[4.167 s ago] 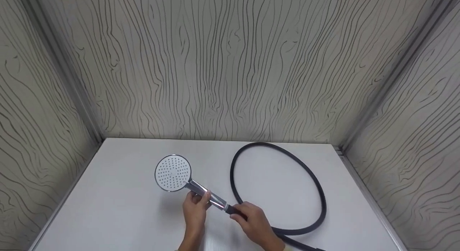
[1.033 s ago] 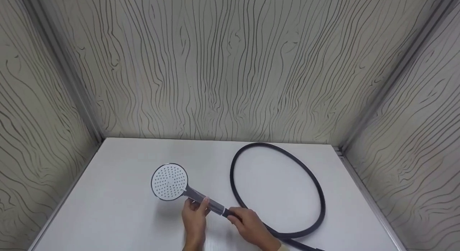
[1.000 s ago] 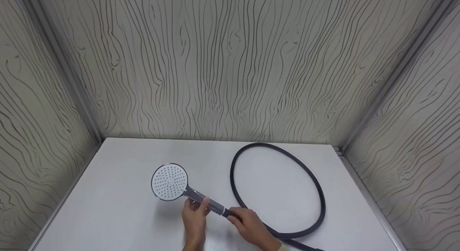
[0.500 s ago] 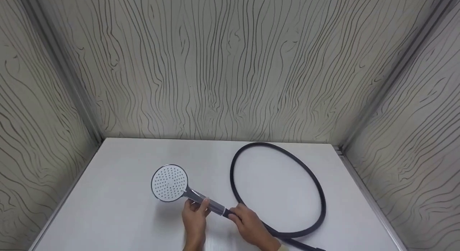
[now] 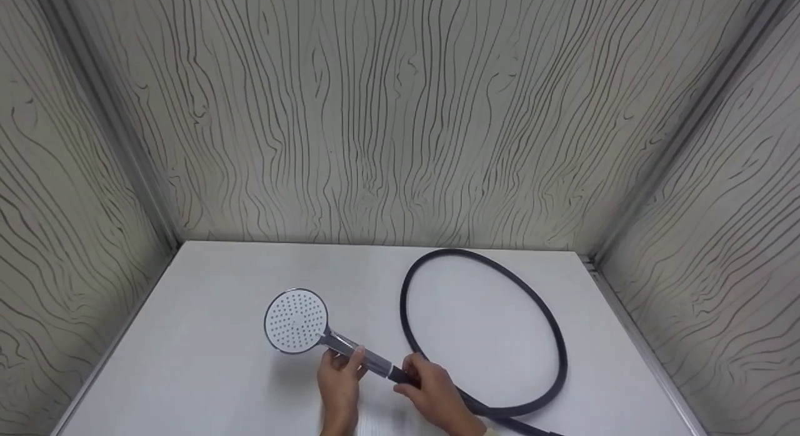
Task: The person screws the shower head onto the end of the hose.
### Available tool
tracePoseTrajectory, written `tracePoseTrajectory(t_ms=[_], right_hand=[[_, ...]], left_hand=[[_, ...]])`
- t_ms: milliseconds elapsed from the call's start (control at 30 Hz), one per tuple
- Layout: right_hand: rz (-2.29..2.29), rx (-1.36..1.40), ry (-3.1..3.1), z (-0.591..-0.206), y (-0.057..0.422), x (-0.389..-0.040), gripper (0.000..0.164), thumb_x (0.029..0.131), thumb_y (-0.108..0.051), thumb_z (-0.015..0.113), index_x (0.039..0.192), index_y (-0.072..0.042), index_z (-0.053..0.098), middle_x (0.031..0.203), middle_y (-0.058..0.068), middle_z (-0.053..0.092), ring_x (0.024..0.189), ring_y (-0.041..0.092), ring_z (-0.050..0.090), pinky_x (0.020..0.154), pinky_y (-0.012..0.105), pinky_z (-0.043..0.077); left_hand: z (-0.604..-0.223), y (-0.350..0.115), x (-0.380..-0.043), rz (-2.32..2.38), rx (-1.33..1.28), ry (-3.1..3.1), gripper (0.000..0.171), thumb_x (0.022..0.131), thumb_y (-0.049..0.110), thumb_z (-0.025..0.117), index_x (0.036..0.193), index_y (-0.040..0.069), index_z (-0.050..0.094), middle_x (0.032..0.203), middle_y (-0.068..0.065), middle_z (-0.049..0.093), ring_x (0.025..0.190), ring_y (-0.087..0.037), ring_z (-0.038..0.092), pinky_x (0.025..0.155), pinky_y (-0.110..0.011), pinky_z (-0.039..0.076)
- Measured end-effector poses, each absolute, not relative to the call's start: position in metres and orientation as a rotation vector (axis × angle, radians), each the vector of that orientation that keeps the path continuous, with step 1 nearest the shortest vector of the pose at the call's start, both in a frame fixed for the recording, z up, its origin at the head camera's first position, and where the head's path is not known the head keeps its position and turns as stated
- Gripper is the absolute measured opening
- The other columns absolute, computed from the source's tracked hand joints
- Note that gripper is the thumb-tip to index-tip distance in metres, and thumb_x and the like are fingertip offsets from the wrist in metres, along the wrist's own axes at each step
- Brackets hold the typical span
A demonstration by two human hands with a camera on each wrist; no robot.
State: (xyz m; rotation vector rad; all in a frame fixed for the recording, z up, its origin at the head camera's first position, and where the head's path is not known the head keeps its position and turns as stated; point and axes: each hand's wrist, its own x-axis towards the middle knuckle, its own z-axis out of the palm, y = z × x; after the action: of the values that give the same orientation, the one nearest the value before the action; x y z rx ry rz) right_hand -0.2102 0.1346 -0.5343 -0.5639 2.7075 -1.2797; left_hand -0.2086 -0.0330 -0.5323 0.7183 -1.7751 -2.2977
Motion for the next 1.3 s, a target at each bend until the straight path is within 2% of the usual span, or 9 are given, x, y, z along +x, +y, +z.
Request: tracePoseTrajectory(t_ms=[100,267,433,533,633,800,1000,1167,1300], right_hand=[[-1.215,-0.633,2.732,-0.5342,0.1354,-0.2096,0.012,0.093,-0.026,0.065,0.096,-0.016,0.060,0.079,-0.007,0.064,0.067,-0.003,0.050,0.058,0.014,0.047],[-1.200,-0.663,2.697,-0.5337,0.1360,-0.2106,0.024,0.098,-0.037,0.055,0.097,-0.016,0.065,0.075,-0.003,0.063,0.066,-0.004,0.047,0.057,0.013,0.045],[-1.261,-0.613,2.719,-0.5355,0.1355,-0.2088,0.030,0.090,-0.039,0.067,0.105,-0.014,0.062,0.083,-0.006,0.065,0.068,-0.003,0.051,0.060,0.014,0.049],[-1.269,-0.587,2.762,-0.5359,0.1341,-0.2073,0.031,0.083,-0.031,0.076,0.102,-0.016,0.057,0.087,-0.007,0.064,0.072,-0.003,0.054,0.063,0.015,0.053],[-1.255,-0.599,2.822,-0.5354,0.1331,-0.2067,0.026,0.081,-0.020,0.077,0.097,-0.017,0.057,0.085,-0.008,0.063,0.073,-0.003,0.054,0.063,0.015,0.053],[-1.211,-0.694,2.850,-0.5351,0.1344,-0.2071,0.007,0.091,-0.023,0.068,0.092,-0.017,0.064,0.080,-0.008,0.063,0.069,-0.004,0.049,0.059,0.013,0.049],[-1.240,-0.709,2.727,-0.5336,0.1382,-0.2091,0.026,0.099,-0.032,0.055,0.089,-0.011,0.067,0.070,-0.010,0.054,0.064,-0.004,0.044,0.057,0.012,0.043],[-1.275,-0.669,2.762,-0.5324,0.1365,-0.2074,0.024,0.091,-0.037,0.066,0.100,-0.014,0.067,0.076,-0.010,0.060,0.064,-0.003,0.047,0.056,0.012,0.046],[-1.245,-0.634,2.824,-0.5335,0.1336,-0.2051,0.031,0.080,-0.029,0.078,0.102,-0.016,0.060,0.084,-0.007,0.065,0.068,-0.001,0.054,0.060,0.014,0.051]], left_hand=[[-0.5333,-0.0333,-0.2085,-2.291,0.728,-1.784,0.046,0.094,0.009,0.061,0.131,-0.010,0.042,0.114,-0.027,0.061,0.098,-0.026,0.070,0.089,-0.035,0.062],[-0.5325,-0.0352,-0.2079,-2.288,0.693,-1.788,0.047,0.095,0.009,0.060,0.132,-0.011,0.039,0.115,-0.028,0.060,0.100,-0.027,0.069,0.091,-0.037,0.061],[-0.5310,-0.0352,-0.2074,-2.294,0.706,-1.774,0.045,0.095,0.008,0.059,0.132,-0.011,0.040,0.117,-0.030,0.060,0.103,-0.031,0.069,0.091,-0.038,0.061],[-0.5319,-0.0333,-0.2069,-2.288,0.705,-1.773,0.045,0.095,0.008,0.061,0.131,-0.010,0.042,0.116,-0.029,0.061,0.101,-0.030,0.069,0.090,-0.038,0.061],[-0.5326,-0.0316,-0.2062,-2.285,0.701,-1.777,0.045,0.094,0.008,0.062,0.130,-0.010,0.042,0.114,-0.029,0.061,0.099,-0.029,0.070,0.089,-0.037,0.062],[-0.5321,-0.0309,-0.2056,-2.288,0.701,-1.755,0.043,0.093,0.007,0.063,0.127,-0.011,0.044,0.112,-0.029,0.063,0.097,-0.028,0.070,0.088,-0.038,0.062],[-0.5304,-0.0313,-0.2059,-2.294,0.692,-1.781,0.044,0.094,0.008,0.062,0.129,-0.011,0.043,0.115,-0.030,0.062,0.101,-0.032,0.070,0.090,-0.038,0.061],[-0.5286,-0.0314,-0.2060,-2.271,0.721,-1.763,0.046,0.093,0.008,0.063,0.129,-0.011,0.042,0.116,-0.030,0.059,0.101,-0.032,0.069,0.087,-0.036,0.062],[-0.5290,-0.0295,-0.2059,-2.235,0.752,-1.743,0.046,0.090,0.006,0.067,0.126,-0.010,0.044,0.111,-0.027,0.059,0.095,-0.025,0.068,0.083,-0.035,0.064]])
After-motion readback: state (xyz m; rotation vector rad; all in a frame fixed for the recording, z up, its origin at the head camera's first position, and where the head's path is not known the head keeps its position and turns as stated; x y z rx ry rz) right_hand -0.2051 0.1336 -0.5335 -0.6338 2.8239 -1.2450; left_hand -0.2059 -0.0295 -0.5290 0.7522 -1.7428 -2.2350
